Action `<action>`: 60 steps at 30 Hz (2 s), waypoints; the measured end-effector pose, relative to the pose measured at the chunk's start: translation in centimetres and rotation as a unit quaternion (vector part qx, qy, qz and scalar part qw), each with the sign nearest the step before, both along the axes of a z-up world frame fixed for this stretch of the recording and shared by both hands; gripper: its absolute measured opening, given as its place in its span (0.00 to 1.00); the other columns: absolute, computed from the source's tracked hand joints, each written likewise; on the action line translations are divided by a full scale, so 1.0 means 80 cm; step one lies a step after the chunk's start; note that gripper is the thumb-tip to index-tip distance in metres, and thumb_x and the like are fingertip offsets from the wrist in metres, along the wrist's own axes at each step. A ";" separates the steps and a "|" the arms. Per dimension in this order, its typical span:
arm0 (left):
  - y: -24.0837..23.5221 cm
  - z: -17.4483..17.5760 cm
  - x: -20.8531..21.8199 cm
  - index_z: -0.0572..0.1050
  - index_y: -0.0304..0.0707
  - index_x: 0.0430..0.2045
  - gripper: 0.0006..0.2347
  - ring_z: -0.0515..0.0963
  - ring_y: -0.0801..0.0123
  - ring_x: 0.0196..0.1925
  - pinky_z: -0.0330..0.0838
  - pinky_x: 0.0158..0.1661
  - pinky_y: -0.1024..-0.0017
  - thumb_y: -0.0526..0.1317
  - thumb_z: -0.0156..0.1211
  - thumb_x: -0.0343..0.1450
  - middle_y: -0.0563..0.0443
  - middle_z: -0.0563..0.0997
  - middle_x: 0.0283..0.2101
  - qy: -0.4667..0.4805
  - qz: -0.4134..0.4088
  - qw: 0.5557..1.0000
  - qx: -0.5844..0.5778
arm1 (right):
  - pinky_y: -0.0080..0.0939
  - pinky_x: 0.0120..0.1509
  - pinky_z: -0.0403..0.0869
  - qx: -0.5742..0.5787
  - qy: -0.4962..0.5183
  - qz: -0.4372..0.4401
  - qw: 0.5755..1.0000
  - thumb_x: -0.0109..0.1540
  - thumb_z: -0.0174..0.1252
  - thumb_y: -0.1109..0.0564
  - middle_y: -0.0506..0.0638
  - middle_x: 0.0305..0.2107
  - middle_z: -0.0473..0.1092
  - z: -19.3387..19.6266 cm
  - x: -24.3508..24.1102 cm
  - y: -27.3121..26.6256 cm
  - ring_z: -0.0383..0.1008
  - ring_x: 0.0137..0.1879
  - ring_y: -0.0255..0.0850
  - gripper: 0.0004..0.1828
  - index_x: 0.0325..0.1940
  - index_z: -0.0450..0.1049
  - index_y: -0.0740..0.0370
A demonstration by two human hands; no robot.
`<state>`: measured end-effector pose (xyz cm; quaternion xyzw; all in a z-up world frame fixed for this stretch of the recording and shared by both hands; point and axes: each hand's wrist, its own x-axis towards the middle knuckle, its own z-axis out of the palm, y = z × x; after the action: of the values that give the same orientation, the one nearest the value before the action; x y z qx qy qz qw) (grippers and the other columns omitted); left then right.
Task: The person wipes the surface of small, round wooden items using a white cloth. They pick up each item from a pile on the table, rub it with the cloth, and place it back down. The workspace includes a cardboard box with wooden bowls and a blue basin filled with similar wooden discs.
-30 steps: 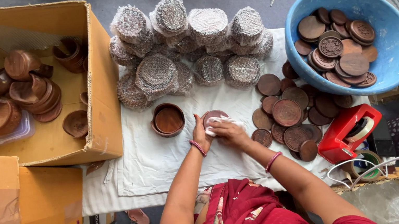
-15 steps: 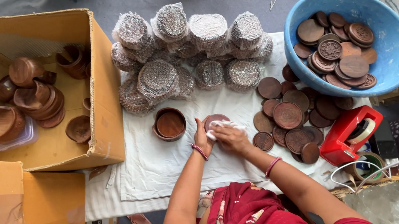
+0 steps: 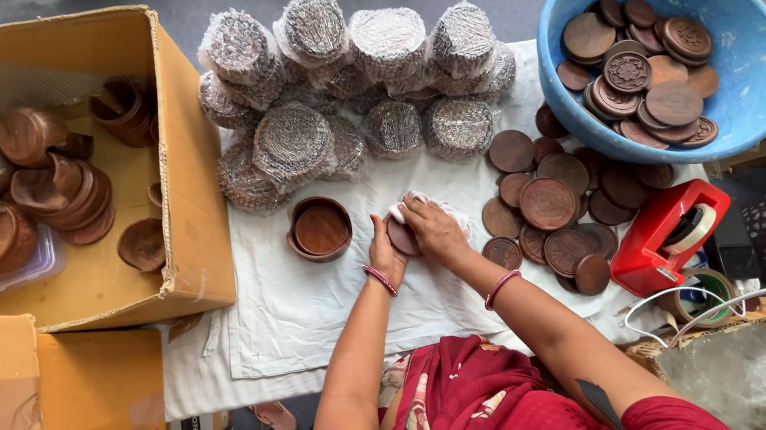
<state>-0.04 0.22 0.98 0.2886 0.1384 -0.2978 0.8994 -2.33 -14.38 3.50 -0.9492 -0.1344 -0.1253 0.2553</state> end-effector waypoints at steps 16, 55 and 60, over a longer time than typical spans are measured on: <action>-0.011 -0.014 -0.002 0.67 0.44 0.61 0.18 0.76 0.60 0.59 0.75 0.58 0.58 0.35 0.52 0.74 0.49 0.75 0.59 0.011 0.061 0.998 -0.005 | 0.49 0.70 0.71 -0.049 -0.056 0.057 0.996 0.66 0.56 0.56 0.61 0.62 0.69 0.053 -0.038 -0.025 0.71 0.66 0.55 0.24 0.66 0.68 0.66; 0.006 -0.051 0.005 0.65 0.41 0.67 0.21 0.72 0.66 0.68 0.68 0.64 0.67 0.48 0.40 0.80 0.52 0.72 0.68 0.029 0.072 0.997 -0.012 | 0.51 0.79 0.44 -0.161 0.082 0.123 0.976 0.70 0.44 0.38 0.60 0.74 0.49 0.039 -0.001 0.022 0.45 0.79 0.51 0.38 0.77 0.53 0.65; 0.003 -0.081 0.009 0.67 0.29 0.62 0.22 0.76 0.55 0.61 0.71 0.61 0.61 0.51 0.43 0.83 0.37 0.74 0.62 0.084 0.094 0.992 0.025 | 0.51 0.81 0.53 -0.051 0.109 0.175 0.977 0.69 0.49 0.46 0.57 0.70 0.60 0.047 -0.034 0.000 0.57 0.77 0.47 0.28 0.71 0.66 0.62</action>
<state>0.72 0.44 -5.47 0.2706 0.2474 -0.2320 0.9010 -5.04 -14.41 7.25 -0.9307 -0.2764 0.0322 0.2374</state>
